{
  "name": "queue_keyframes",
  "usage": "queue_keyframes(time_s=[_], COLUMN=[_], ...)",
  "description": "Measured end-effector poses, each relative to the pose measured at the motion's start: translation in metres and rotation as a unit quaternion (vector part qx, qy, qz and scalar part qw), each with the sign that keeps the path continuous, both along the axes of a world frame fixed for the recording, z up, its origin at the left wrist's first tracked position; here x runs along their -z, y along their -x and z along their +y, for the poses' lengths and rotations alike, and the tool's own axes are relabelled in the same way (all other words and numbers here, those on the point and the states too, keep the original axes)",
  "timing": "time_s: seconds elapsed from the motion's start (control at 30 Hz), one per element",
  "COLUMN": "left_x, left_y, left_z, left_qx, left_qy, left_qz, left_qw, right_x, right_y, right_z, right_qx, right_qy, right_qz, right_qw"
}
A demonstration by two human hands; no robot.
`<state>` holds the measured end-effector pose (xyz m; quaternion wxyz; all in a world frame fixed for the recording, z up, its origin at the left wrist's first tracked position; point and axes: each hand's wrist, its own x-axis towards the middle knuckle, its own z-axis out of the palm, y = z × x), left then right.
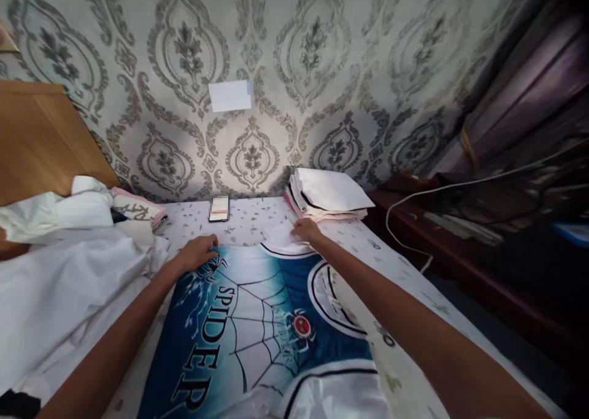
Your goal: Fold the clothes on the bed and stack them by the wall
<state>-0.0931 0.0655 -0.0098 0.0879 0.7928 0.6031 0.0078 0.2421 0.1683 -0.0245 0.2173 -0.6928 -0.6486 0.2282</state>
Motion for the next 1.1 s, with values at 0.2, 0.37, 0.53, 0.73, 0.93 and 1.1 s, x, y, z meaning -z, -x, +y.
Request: queue_keyframes(time_s=[0.2,0.37,0.53,0.73,0.93,1.1], left_x=[-0.010,-0.033,-0.021,0.010,0.000,-0.015], left_y=[0.003,0.003,0.009,0.018,0.018,0.011], left_z=[-0.008,-0.060,-0.116,-0.140,-0.144,-0.144], left_qx=[0.030,0.064,0.128,0.115,0.106,0.069], left_qy=[-0.054,-0.121,-0.109,-0.079,-0.037,0.003], left_qz=[-0.004,0.043,0.074,0.086,0.038,-0.033], left_qw=[0.998,0.990,0.983,0.986,0.993,0.997], right_x=[-0.023,-0.053,-0.036,0.009,-0.002,-0.011], right_y=[-0.013,-0.040,-0.070,-0.078,-0.081,-0.080], right_z=[-0.021,-0.095,-0.199,-0.246,-0.238,-0.224], right_qx=[0.007,-0.107,-0.268,-0.328,-0.330,-0.147], right_qy=[-0.031,-0.073,-0.013,-0.091,-0.052,-0.002], right_qz=[0.202,0.397,0.338,0.131,0.164,0.238], right_qw=[0.979,0.909,0.902,0.931,0.928,0.960])
